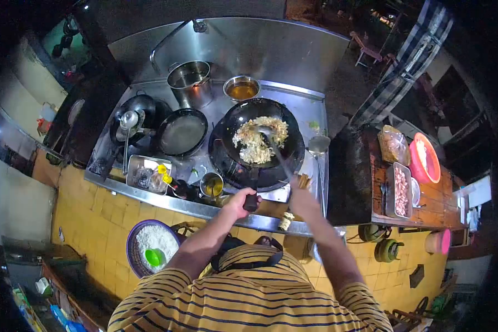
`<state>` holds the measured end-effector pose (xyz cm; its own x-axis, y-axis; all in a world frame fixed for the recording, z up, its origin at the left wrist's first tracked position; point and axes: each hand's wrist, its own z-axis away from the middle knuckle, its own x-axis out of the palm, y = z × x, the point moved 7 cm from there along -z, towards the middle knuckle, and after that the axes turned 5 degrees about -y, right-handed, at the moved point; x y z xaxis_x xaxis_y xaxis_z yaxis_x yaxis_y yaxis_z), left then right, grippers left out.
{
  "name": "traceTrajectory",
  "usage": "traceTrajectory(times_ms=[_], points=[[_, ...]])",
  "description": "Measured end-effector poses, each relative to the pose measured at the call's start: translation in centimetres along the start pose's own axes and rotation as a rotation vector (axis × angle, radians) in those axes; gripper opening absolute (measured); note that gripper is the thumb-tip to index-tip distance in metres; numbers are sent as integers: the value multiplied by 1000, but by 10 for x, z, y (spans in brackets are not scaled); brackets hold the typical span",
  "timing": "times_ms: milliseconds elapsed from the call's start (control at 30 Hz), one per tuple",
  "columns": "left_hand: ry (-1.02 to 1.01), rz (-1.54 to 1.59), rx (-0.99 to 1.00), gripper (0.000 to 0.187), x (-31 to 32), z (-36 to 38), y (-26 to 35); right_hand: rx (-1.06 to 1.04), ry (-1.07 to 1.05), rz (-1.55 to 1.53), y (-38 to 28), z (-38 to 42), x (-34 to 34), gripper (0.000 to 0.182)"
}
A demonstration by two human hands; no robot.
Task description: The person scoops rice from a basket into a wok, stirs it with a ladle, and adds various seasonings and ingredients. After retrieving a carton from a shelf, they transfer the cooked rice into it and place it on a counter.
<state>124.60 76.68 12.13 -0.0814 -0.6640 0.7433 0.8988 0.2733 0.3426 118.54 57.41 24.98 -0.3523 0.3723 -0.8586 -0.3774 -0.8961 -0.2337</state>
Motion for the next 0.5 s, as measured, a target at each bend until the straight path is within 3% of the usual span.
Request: traceTrajectory(times_ms=[67,133,200,267,333,400,433,500], points=[[60,83,-46,18,2,-1,-2,-134,61,-114,-18,-32,42,66],[-19,72,-84,16,2,3,1,-114,6,-74,-17,3,18,65],[-92,105,-109,13,9,14,4,-221,-105,-140,-2,47,-27,63],[-81,101,-126,12,8,33,0,-134,-94,35,13,65,-61,61],[-256,141,-127,14,10,55,1,-139,-9,107,32,44,-58,64],[-540,-861,494,14,34,128,15,-188,69,-38,18,54,-81,60],[-522,-733,381,13,26,149,-6,-352,166,-8,7,73,-101,58],[-478,-548,94,13,9,139,-24,-153,-13,-20,-32,130,-145,53]])
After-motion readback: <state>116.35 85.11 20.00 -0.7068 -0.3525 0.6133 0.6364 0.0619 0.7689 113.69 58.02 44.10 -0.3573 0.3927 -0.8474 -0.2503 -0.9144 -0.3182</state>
